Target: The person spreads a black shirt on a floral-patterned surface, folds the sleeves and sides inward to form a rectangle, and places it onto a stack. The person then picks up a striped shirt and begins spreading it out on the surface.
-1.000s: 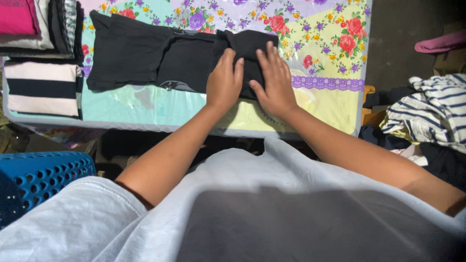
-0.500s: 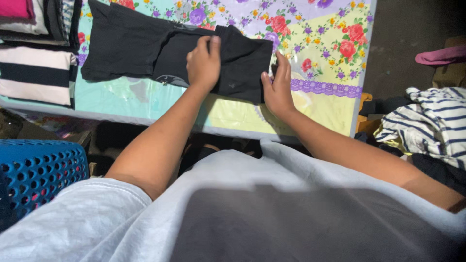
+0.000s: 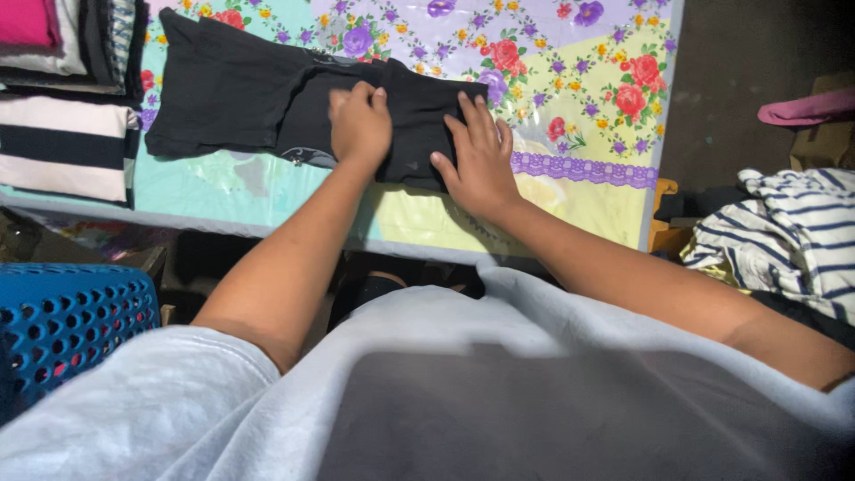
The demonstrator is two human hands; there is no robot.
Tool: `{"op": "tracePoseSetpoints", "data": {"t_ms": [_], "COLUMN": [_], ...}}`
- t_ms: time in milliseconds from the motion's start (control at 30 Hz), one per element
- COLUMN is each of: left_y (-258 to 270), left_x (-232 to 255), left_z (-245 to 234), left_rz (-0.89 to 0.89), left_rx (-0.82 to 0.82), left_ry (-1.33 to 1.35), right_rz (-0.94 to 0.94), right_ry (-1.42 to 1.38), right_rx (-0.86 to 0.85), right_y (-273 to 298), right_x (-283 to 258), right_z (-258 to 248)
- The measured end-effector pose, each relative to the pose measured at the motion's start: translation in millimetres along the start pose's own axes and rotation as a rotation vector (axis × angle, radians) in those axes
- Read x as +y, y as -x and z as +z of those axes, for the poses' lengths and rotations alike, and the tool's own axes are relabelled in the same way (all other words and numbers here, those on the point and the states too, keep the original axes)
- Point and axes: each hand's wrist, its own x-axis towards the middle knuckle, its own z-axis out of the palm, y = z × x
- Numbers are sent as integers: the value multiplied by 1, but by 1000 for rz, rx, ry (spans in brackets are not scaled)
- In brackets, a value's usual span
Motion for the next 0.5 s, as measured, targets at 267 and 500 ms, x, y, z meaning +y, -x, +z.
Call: {"op": "tracePoseSetpoints", "data": {"t_ms": [267,500], "left_y": [5,29], "left_x": [33,22], "left_z": [-8,-18], "left_rz": [203,663], "left_rx": [2,-315], "left_ry": [-27,-190], "right_rz": [159,110], "right_ry": [34,35], "right_rx": [-250,-179], "right_y": [-34,-36], "right_x": [0,13], "right_z": [8,24]}}
